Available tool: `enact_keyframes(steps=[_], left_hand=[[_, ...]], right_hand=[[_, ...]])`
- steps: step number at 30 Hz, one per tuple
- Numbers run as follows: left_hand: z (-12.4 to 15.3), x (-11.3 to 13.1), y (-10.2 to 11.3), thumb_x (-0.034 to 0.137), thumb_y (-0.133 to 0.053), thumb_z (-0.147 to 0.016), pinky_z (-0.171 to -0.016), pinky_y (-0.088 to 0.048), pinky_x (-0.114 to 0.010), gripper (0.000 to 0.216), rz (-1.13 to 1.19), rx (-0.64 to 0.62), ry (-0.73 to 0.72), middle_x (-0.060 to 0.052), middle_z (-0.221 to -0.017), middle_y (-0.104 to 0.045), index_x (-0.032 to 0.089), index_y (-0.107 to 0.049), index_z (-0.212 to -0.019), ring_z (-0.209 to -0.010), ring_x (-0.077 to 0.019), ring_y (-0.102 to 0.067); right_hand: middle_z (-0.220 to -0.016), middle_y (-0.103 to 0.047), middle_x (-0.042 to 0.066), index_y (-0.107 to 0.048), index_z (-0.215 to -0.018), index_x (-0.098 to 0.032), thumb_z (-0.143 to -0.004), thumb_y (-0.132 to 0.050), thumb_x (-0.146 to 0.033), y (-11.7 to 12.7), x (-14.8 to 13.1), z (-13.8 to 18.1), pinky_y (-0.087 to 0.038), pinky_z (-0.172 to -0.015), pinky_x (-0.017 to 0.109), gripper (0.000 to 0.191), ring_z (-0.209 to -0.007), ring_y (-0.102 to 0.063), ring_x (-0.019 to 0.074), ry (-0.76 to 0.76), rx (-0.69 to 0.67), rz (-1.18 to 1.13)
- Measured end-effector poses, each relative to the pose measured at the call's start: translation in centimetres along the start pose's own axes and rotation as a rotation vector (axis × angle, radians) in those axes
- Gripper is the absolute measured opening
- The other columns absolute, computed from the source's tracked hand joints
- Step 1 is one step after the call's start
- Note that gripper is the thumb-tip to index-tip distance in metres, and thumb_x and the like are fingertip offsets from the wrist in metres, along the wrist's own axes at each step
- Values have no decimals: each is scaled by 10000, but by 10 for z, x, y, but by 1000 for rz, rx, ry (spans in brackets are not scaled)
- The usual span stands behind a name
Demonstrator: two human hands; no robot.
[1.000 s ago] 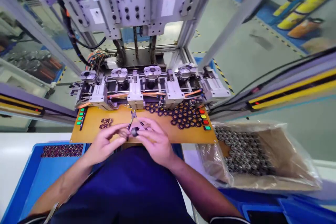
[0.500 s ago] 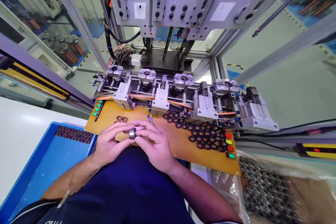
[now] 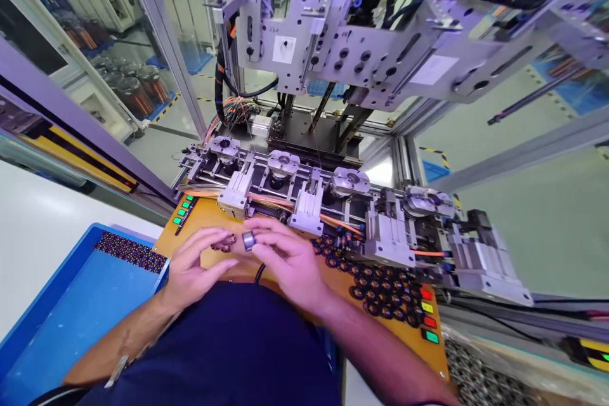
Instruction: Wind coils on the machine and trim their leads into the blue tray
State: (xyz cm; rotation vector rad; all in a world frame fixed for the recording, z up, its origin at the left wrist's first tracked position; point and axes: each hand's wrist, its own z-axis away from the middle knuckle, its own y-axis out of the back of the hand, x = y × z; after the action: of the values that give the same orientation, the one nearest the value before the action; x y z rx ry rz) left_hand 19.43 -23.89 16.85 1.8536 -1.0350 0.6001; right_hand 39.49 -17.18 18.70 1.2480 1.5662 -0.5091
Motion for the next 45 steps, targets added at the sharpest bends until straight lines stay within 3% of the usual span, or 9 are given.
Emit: enact_keyframes(steps=[6, 11, 17, 25, 31, 36, 40, 45], left_hand=[[44, -82, 0, 293, -676, -868, -795, -582, -348, 318, -198, 157, 322, -96, -1038, -723, 180, -643, -1164, -865, -194, -693], [67, -114, -13, 353, -570, -934, -870, -572, -392, 371, -213, 209, 445, -147, -1119, -701, 136, -580, -1235, -971, -218, -690], [71, -117, -16, 390, -543, -943, -917, -558, -398, 390, -209, 182, 502, -145, -1163, -693, 149, -566, -1248, -1030, -219, -681], [69, -118, -16, 397, -564, -927, -942, -543, -408, 388, -242, 147, 483, -139, -1173, -685, 162, -573, -1236, -1073, -234, -664], [68, -116, -16, 389, -559, -932, -925, -549, -401, 384, -260, 142, 463, -138, -1167, -684, 161, -571, -1240, -1067, -233, -662], [67, -116, -15, 393, -555, -932, -903, -560, -395, 377, -269, 149, 452, -138, -1149, -689, 161, -577, -1230, -1049, -234, -670], [67, -119, -19, 388, -557, -932, -873, -571, -376, 369, -289, 155, 419, -141, -1138, -693, 156, -582, -1217, -1037, -230, -675], [67, -112, -11, 332, -538, -949, -814, -581, -357, 325, -356, 168, 306, -135, -1089, -705, 140, -579, -1208, -955, -212, -690]], right_hand=[[-1012, -727, 97, -744, -834, -165, -865, -631, -217, 77, 60, -94, -557, -904, 443, 128, -947, -686, 238, 108, 23, 429], [-1101, -702, 93, -743, -844, -154, -847, -599, -166, 88, 104, -132, -537, -910, 399, 144, -982, -664, 227, 146, -124, 581], [-1070, -696, 103, -746, -870, -137, -884, -553, -174, 82, 114, -130, -514, -907, 403, 197, -961, -640, 235, 154, -258, 701], [-1002, -675, 142, -719, -819, -96, -878, -512, -170, 74, 110, -136, -495, -817, 399, 228, -898, -599, 262, 95, -310, 879], [-1006, -677, 127, -727, -815, -106, -884, -490, -170, 71, 105, -135, -509, -807, 385, 255, -884, -599, 245, 88, -310, 953], [-1262, -637, 134, -722, -1071, -99, -805, -450, -42, 76, 101, -117, -519, -907, 445, 384, -1142, -586, 302, 153, -305, 949], [-1247, -659, 138, -710, -1120, -76, -715, -460, 28, 75, 111, -106, -535, -964, 459, 487, -1192, -595, 304, 207, -323, 917], [-1261, -658, 119, -695, -1161, -110, -787, -448, 29, 79, 97, -94, -537, -1007, 475, 470, -1220, -599, 285, 265, -180, 899]])
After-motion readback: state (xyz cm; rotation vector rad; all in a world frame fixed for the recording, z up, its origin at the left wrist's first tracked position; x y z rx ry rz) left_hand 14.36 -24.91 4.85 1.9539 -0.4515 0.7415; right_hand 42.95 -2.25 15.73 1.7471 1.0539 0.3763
